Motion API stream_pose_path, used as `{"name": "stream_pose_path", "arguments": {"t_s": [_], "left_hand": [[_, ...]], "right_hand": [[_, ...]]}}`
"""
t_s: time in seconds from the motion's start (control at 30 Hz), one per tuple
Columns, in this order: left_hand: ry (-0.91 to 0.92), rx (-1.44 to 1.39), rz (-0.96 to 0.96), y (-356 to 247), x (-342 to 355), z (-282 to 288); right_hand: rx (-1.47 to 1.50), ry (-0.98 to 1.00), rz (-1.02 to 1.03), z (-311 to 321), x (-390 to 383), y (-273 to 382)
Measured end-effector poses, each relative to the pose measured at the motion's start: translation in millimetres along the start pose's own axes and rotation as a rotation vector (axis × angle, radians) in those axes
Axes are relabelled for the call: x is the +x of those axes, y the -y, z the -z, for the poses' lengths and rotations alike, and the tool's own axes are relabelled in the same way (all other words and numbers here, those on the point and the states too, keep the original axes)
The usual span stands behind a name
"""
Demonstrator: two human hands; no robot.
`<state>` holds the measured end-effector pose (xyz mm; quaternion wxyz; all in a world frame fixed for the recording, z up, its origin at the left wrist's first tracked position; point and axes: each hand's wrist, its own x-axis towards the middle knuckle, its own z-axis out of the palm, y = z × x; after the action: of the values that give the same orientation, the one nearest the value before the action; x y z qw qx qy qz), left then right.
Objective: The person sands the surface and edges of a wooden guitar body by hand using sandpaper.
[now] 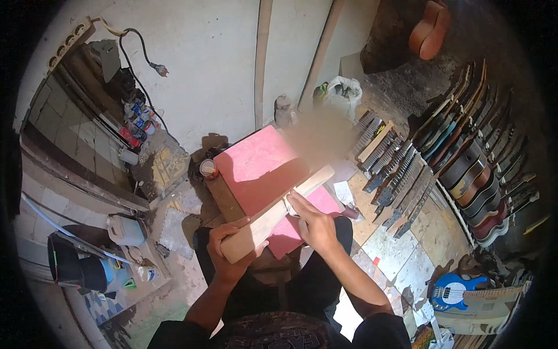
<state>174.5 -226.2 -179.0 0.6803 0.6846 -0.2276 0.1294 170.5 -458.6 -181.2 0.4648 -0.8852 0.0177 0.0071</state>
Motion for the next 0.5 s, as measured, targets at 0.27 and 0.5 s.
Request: {"name": "stream_pose_path", "arguments": {"t_s": [0.27, 0.5], "left_hand": [[-0.023, -0.002, -0.041, 1, -3, -3], [-0.017, 0.046, -0.074, 5, 0, 1]], "right_hand": [[-0.159, -0.202, 0.196, -4, 6, -39], [-0.024, -0.078, 0.187, -6, 3, -32]]}}
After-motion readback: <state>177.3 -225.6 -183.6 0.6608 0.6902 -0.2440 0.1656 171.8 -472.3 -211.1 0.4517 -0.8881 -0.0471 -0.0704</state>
